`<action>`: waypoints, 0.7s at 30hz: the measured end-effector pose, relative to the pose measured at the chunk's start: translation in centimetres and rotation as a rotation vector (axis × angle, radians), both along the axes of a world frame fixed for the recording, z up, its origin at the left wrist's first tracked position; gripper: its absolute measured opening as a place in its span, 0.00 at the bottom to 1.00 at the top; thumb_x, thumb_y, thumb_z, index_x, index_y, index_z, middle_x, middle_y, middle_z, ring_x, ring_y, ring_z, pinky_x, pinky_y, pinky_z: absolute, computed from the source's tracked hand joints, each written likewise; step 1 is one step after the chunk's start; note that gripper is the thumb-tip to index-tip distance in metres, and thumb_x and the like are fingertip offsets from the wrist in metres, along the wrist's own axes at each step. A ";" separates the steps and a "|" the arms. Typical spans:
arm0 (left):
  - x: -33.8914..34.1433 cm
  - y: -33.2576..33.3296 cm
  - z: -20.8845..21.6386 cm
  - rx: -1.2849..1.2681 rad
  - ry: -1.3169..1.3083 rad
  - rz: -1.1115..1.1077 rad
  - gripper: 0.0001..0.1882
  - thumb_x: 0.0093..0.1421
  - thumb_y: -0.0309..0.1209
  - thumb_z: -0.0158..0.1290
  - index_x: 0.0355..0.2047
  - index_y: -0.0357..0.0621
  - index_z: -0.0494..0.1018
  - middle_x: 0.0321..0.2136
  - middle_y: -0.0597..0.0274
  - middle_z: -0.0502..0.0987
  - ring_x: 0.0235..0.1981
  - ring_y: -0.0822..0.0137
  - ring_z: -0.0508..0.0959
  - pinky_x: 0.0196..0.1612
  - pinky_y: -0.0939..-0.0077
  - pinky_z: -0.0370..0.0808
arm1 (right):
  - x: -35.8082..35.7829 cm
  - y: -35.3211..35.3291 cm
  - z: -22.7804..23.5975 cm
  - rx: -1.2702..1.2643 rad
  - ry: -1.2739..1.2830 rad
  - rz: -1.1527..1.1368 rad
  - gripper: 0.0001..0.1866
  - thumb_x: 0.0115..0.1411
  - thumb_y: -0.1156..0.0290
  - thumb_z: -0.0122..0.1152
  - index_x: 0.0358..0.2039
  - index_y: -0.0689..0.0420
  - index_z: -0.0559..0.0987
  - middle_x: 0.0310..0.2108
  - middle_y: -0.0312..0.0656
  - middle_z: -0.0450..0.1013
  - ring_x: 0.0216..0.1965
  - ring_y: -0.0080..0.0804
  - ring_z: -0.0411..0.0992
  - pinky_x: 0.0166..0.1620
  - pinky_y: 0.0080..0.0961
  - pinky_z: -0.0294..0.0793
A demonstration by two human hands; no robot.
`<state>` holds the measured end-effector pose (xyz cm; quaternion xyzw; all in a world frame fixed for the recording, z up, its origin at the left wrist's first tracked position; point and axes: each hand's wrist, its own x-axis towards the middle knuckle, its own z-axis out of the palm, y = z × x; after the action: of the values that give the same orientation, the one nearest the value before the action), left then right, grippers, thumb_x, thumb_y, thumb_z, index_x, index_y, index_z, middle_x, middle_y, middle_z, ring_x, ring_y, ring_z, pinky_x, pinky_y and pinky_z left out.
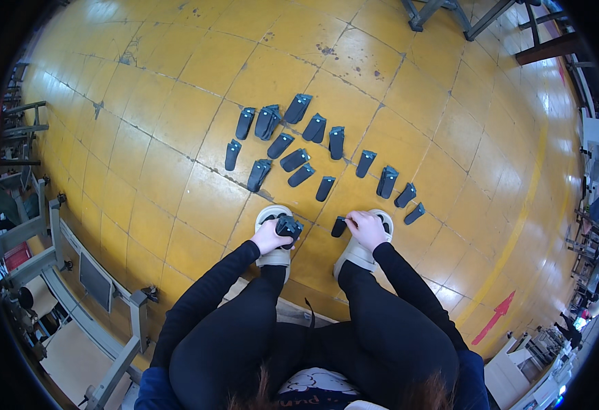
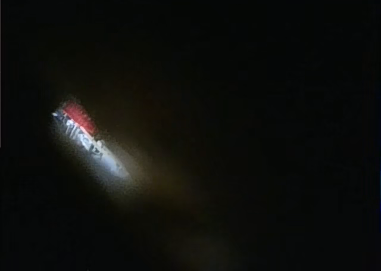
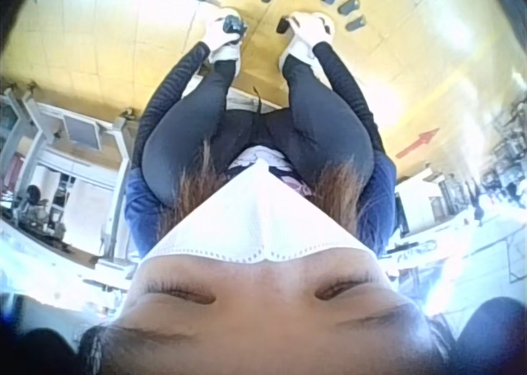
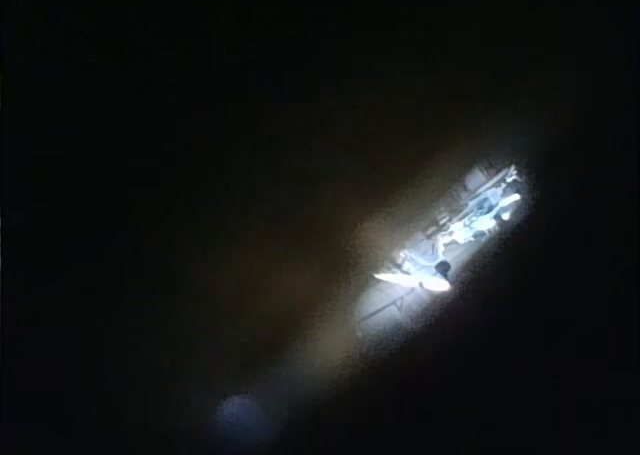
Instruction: The person sits on the floor and repeatedly picks up small dark rectangular objects, holding them in both hands and placing them back down in a scattered arrangement. The person continues this pick-up and place-down cycle without forming a clear final stack or container.
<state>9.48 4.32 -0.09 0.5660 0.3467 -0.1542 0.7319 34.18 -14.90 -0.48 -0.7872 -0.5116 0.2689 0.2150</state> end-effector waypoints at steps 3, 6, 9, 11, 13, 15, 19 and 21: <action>0.3 0.0 0.2 -0.087 0.027 0.026 0.17 0.50 0.19 0.55 0.42 0.32 0.70 0.34 0.54 0.80 0.33 0.66 0.82 0.39 0.73 0.80 | 0.1 -0.2 0.1 -0.010 -0.001 -0.003 0.07 0.56 0.68 0.57 0.25 0.57 0.74 0.24 0.43 0.74 0.28 0.41 0.74 0.32 0.37 0.72; 0.0 -0.1 -0.3 -0.030 0.008 0.005 0.17 0.50 0.18 0.55 0.42 0.32 0.70 0.34 0.54 0.80 0.33 0.65 0.82 0.39 0.73 0.80 | 0.1 0.0 0.0 -0.009 -0.002 0.004 0.07 0.56 0.68 0.57 0.25 0.57 0.74 0.24 0.43 0.74 0.28 0.41 0.74 0.32 0.37 0.72; -0.1 -0.2 -0.6 0.011 -0.011 -0.003 0.17 0.50 0.18 0.55 0.42 0.32 0.70 0.34 0.55 0.80 0.33 0.65 0.82 0.39 0.73 0.80 | 0.2 -0.1 0.0 -0.015 -0.002 0.008 0.06 0.56 0.68 0.58 0.26 0.57 0.75 0.24 0.44 0.75 0.28 0.42 0.74 0.32 0.36 0.72; -0.2 -0.2 -0.6 0.005 0.000 0.003 0.17 0.50 0.18 0.55 0.43 0.32 0.70 0.34 0.55 0.80 0.33 0.66 0.82 0.39 0.73 0.80 | 0.2 -0.1 0.0 -0.021 0.002 0.008 0.06 0.56 0.69 0.59 0.26 0.57 0.75 0.25 0.44 0.75 0.28 0.42 0.74 0.32 0.35 0.72; -0.3 -0.2 -0.8 -0.003 -0.004 0.009 0.17 0.50 0.19 0.56 0.42 0.32 0.70 0.34 0.55 0.81 0.34 0.67 0.82 0.40 0.74 0.79 | 0.2 -0.1 -0.1 -0.024 0.003 0.006 0.06 0.56 0.68 0.58 0.26 0.57 0.75 0.25 0.44 0.75 0.28 0.42 0.74 0.32 0.35 0.72; -0.2 -0.1 -0.7 0.029 -0.009 -0.012 0.17 0.50 0.20 0.56 0.42 0.33 0.71 0.34 0.56 0.81 0.34 0.67 0.82 0.41 0.74 0.78 | 0.2 -0.1 -0.1 -0.015 0.002 0.005 0.07 0.56 0.68 0.58 0.26 0.57 0.75 0.25 0.44 0.75 0.28 0.42 0.74 0.32 0.36 0.72; -0.4 0.1 -0.7 0.110 -0.012 -0.068 0.17 0.49 0.22 0.57 0.41 0.35 0.72 0.33 0.58 0.81 0.34 0.69 0.81 0.42 0.75 0.77 | 0.2 -0.1 -0.3 -0.023 0.004 0.008 0.07 0.56 0.68 0.58 0.26 0.57 0.75 0.25 0.43 0.75 0.29 0.42 0.74 0.32 0.36 0.72; -0.1 0.1 -0.3 0.078 0.000 -0.055 0.17 0.49 0.22 0.57 0.41 0.35 0.72 0.33 0.58 0.81 0.33 0.69 0.81 0.42 0.75 0.77 | 0.1 -0.2 -0.3 -0.027 -0.005 0.005 0.06 0.56 0.68 0.58 0.26 0.57 0.75 0.25 0.43 0.75 0.29 0.42 0.74 0.32 0.36 0.72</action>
<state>9.37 4.44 -0.41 0.6033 0.3365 -0.1607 0.7050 34.28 -15.11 -0.83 -0.7894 -0.5105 0.2745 0.2022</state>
